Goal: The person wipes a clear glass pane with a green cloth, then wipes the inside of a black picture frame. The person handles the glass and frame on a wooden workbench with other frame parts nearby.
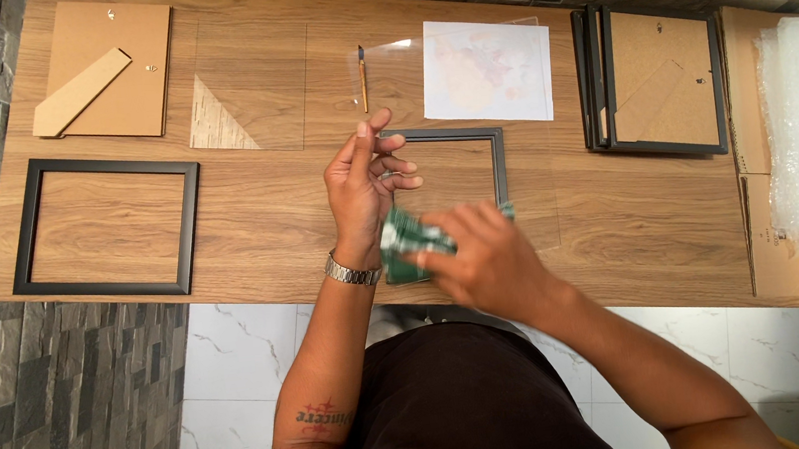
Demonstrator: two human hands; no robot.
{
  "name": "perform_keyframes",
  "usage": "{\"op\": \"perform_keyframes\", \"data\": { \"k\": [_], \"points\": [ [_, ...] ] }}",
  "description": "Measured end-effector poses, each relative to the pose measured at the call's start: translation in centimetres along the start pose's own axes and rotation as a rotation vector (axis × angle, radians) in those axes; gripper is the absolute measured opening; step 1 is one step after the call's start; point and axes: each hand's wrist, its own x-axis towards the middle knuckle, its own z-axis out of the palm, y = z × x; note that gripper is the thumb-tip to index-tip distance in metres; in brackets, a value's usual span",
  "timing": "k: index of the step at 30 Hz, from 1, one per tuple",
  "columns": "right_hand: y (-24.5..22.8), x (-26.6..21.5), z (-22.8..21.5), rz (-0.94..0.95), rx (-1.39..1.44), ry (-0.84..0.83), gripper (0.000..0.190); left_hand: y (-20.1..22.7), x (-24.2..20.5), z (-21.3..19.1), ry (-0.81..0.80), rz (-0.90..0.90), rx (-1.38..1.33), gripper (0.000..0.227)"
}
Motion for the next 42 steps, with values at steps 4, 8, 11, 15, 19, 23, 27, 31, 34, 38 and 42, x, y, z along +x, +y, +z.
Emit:
{"op": "perform_keyframes", "data": {
  "k": [4,8,11,15,19,23,27,31,34,38,42],
  "points": [
    [-0.1,-1.7,-1.1,-0.009,0.046,-0.038,0.014,1.5,0.0,0.2,0.053,0.056,-0.019,0.046],
    [4.1,-4.7,0.7,0.238,-0.105,0.196,0.024,2.6,0.1,0.1,0.097,0.118,-0.016,0.045],
    [1.2,-3.4,1.5,0.338,-0.094,0.248,0.029,2.1,0.1,0.4,0.133,0.126,0.003,0.046],
    [-3.4,-1.1,1.0,0.249,-0.012,0.212,0.022,0.9,0.6,-0.1,0.121,0.127,-0.022,0.044],
    [3.3,-4.8,0.5,0.379,-0.155,0.299,0.040,2.5,0.4,0.0,0.105,0.143,-0.034,0.044],
    [3.4,-4.1,-0.2,0.526,-0.206,0.358,0.042,2.3,0.5,0.5,0.127,0.166,-0.010,0.044],
    [-2.3,-1.3,1.7,0.394,-0.088,0.326,0.032,1.0,0.4,1.0,0.116,0.145,-0.017,0.043],
    [3.2,-3.4,0.4,0.467,-0.106,0.330,0.047,2.1,-0.3,0.7,0.100,0.150,-0.013,0.042],
    [4.3,-2.6,-1.7,0.605,-0.108,0.403,0.034,1.7,-0.7,0.7,0.107,0.165,0.013,0.041],
    [1.0,0.6,1.4,0.369,-0.154,0.397,0.028,-1.7,-1.1,0.6,0.084,0.120,0.021,0.039],
    [5.8,1.3,1.2,0.354,-0.127,0.412,0.045,-0.7,-3.0,1.2,0.053,0.056,0.029,0.038]
  ]
}}
